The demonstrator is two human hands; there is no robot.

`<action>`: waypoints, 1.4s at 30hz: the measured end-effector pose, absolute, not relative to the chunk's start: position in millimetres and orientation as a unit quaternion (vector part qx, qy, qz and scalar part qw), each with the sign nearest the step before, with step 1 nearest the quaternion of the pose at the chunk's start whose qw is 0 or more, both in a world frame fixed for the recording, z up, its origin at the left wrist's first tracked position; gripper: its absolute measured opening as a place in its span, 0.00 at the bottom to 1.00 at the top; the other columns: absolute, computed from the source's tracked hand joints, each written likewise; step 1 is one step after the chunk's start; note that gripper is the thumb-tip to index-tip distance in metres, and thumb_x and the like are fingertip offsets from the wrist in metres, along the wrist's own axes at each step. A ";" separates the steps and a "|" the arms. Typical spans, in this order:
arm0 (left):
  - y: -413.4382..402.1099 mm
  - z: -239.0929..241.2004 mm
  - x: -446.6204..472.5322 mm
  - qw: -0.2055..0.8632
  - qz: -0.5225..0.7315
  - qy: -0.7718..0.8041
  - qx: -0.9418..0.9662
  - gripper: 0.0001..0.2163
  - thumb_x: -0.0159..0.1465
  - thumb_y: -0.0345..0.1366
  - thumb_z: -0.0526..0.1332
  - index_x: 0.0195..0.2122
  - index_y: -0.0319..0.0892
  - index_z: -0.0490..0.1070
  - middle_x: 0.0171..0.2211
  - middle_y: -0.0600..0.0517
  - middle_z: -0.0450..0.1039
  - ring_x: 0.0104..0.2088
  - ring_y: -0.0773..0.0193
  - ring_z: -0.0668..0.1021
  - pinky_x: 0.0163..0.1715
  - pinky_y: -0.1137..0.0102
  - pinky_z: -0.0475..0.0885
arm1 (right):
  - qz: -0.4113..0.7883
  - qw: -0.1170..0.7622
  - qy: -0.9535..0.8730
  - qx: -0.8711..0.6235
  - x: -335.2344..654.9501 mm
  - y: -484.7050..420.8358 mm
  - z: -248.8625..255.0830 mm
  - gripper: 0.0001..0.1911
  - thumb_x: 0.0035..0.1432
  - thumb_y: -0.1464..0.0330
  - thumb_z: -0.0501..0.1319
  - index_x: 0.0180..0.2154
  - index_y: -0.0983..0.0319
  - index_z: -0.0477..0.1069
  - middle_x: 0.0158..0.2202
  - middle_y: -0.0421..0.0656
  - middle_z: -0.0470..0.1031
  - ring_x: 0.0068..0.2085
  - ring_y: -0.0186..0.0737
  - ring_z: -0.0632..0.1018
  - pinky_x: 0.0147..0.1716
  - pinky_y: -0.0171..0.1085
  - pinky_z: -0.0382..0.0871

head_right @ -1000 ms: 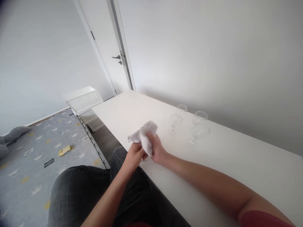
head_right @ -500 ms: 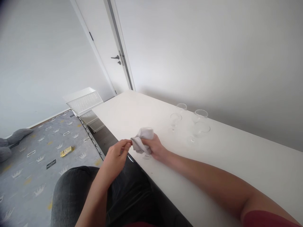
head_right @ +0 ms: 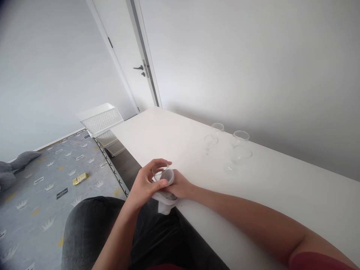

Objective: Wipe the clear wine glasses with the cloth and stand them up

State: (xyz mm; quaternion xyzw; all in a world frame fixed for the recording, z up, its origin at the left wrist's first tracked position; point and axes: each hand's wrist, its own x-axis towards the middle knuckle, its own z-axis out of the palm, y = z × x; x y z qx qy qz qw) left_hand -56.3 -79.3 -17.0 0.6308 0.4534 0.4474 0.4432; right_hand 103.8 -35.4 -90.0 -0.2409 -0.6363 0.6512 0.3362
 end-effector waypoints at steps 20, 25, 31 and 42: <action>-84.3 -15.8 -43.8 0.380 0.556 0.460 0.578 0.08 0.62 0.34 0.69 0.39 0.43 0.72 0.36 0.50 0.79 0.35 0.62 0.79 0.37 0.67 0.74 | 0.531 0.304 -0.741 -0.275 102.0 -34.6 -88.7 0.06 0.53 0.75 0.65 0.32 0.59 0.70 0.29 0.37 0.71 0.33 0.38 0.73 0.34 0.37 0.68; -74.0 -26.5 -56.2 0.575 0.533 0.335 0.522 0.13 0.56 0.38 0.72 0.37 0.43 0.70 0.31 0.51 0.75 0.33 0.61 0.78 0.33 0.66 0.74 | 0.736 0.190 -0.635 -0.136 103.6 -44.3 -84.0 0.15 0.58 0.59 0.70 0.32 0.60 0.69 0.26 0.38 0.72 0.31 0.38 0.75 0.36 0.38 0.72; -79.3 -20.9 -51.3 0.559 0.527 0.325 0.551 0.11 0.58 0.37 0.71 0.37 0.42 0.71 0.31 0.50 0.76 0.32 0.60 0.79 0.34 0.65 0.75 | 0.761 0.139 -0.628 -0.084 103.4 -44.5 -88.0 0.20 0.59 0.53 0.69 0.31 0.62 0.70 0.28 0.42 0.75 0.30 0.39 0.76 0.32 0.39 0.72; -84.2 -16.4 -54.1 0.387 0.612 0.438 0.532 0.07 0.62 0.34 0.69 0.37 0.43 0.72 0.33 0.51 0.78 0.34 0.61 0.80 0.36 0.66 0.75 | 0.644 0.421 -0.592 -0.241 102.0 -30.9 -102.0 0.17 0.65 0.54 0.64 0.33 0.62 0.74 0.31 0.41 0.75 0.32 0.37 0.73 0.33 0.37 0.68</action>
